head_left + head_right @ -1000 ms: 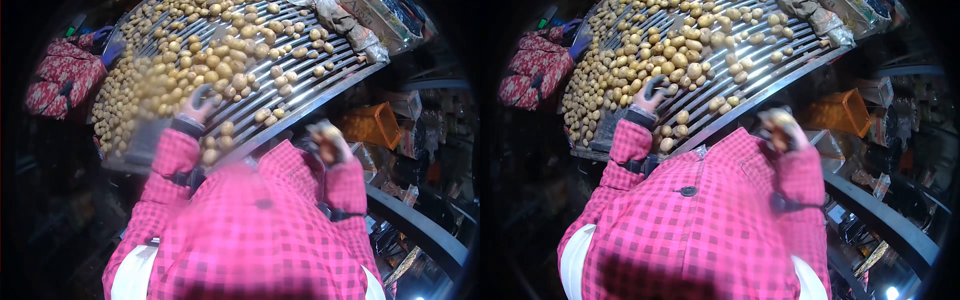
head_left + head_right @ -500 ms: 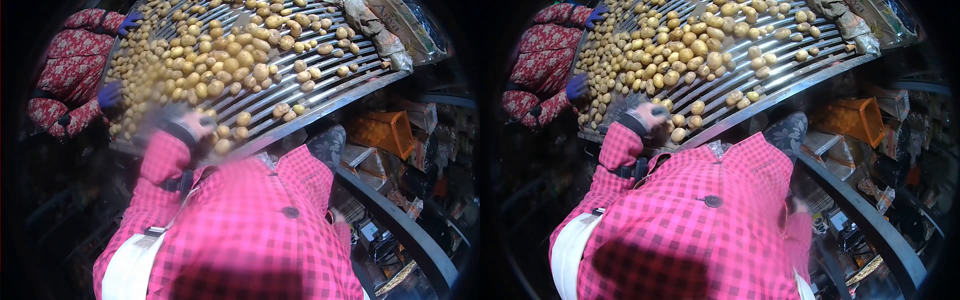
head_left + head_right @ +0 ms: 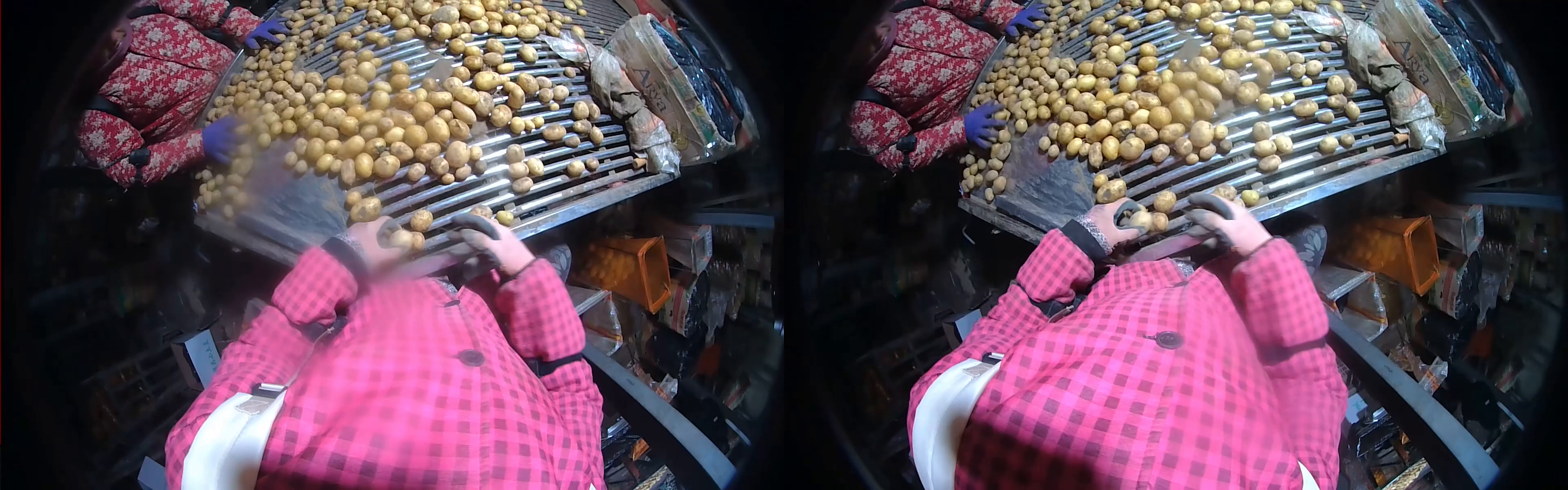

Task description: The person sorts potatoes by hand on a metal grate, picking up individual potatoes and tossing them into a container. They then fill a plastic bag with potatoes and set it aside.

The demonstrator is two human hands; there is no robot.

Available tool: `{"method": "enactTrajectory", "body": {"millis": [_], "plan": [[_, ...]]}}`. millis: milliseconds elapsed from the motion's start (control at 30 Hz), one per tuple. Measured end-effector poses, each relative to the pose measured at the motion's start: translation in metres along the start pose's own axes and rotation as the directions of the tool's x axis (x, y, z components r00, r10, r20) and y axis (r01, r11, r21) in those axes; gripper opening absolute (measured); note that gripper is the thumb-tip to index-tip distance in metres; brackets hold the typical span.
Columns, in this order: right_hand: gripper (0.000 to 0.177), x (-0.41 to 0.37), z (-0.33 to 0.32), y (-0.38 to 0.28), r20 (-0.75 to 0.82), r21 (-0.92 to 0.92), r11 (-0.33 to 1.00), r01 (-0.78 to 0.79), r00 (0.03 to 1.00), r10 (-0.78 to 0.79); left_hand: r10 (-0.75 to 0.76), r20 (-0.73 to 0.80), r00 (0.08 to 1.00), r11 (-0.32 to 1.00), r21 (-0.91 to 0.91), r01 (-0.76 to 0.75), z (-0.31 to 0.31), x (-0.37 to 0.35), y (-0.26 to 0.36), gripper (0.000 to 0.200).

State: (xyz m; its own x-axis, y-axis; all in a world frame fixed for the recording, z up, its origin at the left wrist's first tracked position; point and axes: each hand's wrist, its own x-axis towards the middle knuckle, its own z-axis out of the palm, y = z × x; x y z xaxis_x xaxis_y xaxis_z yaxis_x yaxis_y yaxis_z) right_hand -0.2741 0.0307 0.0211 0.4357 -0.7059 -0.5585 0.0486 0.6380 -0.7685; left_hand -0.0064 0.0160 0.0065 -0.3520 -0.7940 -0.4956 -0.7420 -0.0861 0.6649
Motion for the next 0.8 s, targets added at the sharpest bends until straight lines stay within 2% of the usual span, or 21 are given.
{"method": "enactTrajectory", "body": {"millis": [33, 67, 100, 133, 167, 200, 233, 267, 333, 400, 433, 467, 500, 533, 600, 633, 667, 700, 733, 767, 800], "plan": [[0.051, 0.002, 0.017, -0.011, 0.068, 0.040, 0.999, -0.006, 0.998, 0.004, 0.064, 0.014, 0.998, 0.998, 0.000, -0.064, -0.012, -0.009, 0.026, 0.051], [0.051, 0.010, 0.020, 0.000, 0.098, 0.159, 0.987, -0.002, 0.995, -0.014, 0.140, 0.100, 0.985, 0.976, -0.184, -0.120, -0.013, -0.009, 0.028, 0.052], [0.050, 0.018, 0.023, 0.011, 0.128, 0.275, 0.962, -0.004, 0.991, -0.032, 0.163, 0.090, 0.982, 0.963, -0.233, -0.138, -0.017, -0.010, 0.029, 0.053], [0.047, 0.011, 0.032, 0.005, 0.107, 0.431, 0.897, -0.098, 0.993, 0.057, 0.187, 0.082, 0.979, 0.947, -0.279, -0.158, -0.022, -0.008, 0.030, 0.054], [0.047, 0.015, 0.027, 0.010, 0.109, 0.426, 0.900, -0.095, 0.993, 0.054, 0.190, -0.091, 0.978, 0.979, -0.059, -0.195, -0.023, -0.001, 0.022, 0.054], [0.042, 0.022, 0.017, 0.023, 0.089, 0.507, 0.860, -0.063, 0.996, 0.020, 0.221, -0.254, 0.942, 0.969, 0.163, -0.183, -0.023, 0.008, 0.010, 0.055], [0.038, 0.025, 0.010, 0.030, 0.066, 0.583, 0.812, -0.031, 0.998, -0.009, 0.144, -0.224, 0.964, 0.900, 0.435, -0.033, -0.028, 0.017, 0.001, 0.055], [0.038, 0.026, 0.010, 0.026, 0.065, 0.579, 0.815, -0.032, 0.998, -0.007, 0.145, -0.227, 0.963, 0.902, 0.431, -0.034, -0.025, 0.025, -0.011, 0.055], [0.031, 0.028, 0.014, 0.022, -0.175, 0.679, 0.732, 0.054, 0.981, 0.089, 0.105, -0.222, 0.969, 0.820, 0.570, 0.041, -0.018, 0.035, -0.028, 0.054], [0.035, 0.030, 0.009, 0.026, -0.144, 0.683, 0.727, 0.071, 0.989, 0.038, 0.092, -0.231, 0.969, 0.838, 0.543, 0.050, -0.015, 0.038, -0.032, 0.057], [0.041, 0.022, 0.013, 0.010, -0.096, 0.591, 0.807, -0.014, 0.991, 0.087, 0.096, -0.310, 0.946, 0.958, 0.286, -0.003, -0.015, 0.035, -0.031, 0.055], [0.047, 0.017, 0.015, 0.001, -0.057, 0.487, 0.868, -0.098, 0.988, 0.144, 0.075, -0.382, 0.921, 0.997, 0.009, -0.077, -0.016, 0.035, -0.030, 0.054], [0.051, 0.022, 0.010, 0.010, 0.001, 0.447, 0.894, -0.032, 0.999, 0.035, -0.003, -0.289, 0.957, 0.965, -0.252, -0.073, -0.015, 0.039, -0.035, 0.047], [0.051, 0.021, 0.011, 0.012, -0.001, 0.450, 0.893, -0.033, 0.999, 0.037, -0.003, -0.285, 0.959, 0.965, -0.252, -0.072, -0.017, 0.038, -0.024, 0.047], [0.058, 0.022, 0.017, 0.014, 0.060, 0.547, 0.837, 0.010, 0.997, -0.051, 0.196, -0.025, 0.980, 0.779, -0.603, -0.171, -0.020, 0.033, 0.007, 0.043], [0.062, 0.026, 0.014, 0.020, 0.098, 0.539, 0.842, 0.015, 0.992, -0.080, 0.205, -0.021, 0.978, 0.865, -0.463, -0.192, -0.022, 0.041, 0.008, 0.046], [0.062, 0.026, 0.011, 0.021, 0.098, 0.538, 0.843, 0.017, 0.992, -0.083, 0.143, -0.146, 0.979, 0.953, -0.246, -0.176, -0.024, 0.049, 0.006, 0.052], [0.064, 0.023, 0.007, 0.022, 0.092, 0.549, 0.836, 0.000, 0.994, -0.060, 0.164, -0.262, 0.951, 0.980, 0.151, -0.128, -0.026, 0.060, 0.006, 0.055], [0.066, 0.020, 0.004, 0.022, 0.083, 0.560, 0.828, -0.015, 0.996, -0.038, 0.229, -0.354, 0.907, 0.857, 0.516, -0.015, -0.029, 0.073, 0.007, 0.059], [0.065, 0.018, 0.002, 0.020, 0.053, 0.529, 0.848, -0.014, 0.998, -0.017, 0.305, -0.387, 0.870, 0.801, 0.598, -0.014, -0.029, 0.083, 0.005, 0.061], [0.065, 0.019, 0.002, 0.020, 0.050, 0.528, 0.849, -0.011, 0.999, -0.019, 0.189, -0.257, 0.948, 0.788, 0.615, 0.010, -0.029, 0.094, 0.002, 0.057]]}}
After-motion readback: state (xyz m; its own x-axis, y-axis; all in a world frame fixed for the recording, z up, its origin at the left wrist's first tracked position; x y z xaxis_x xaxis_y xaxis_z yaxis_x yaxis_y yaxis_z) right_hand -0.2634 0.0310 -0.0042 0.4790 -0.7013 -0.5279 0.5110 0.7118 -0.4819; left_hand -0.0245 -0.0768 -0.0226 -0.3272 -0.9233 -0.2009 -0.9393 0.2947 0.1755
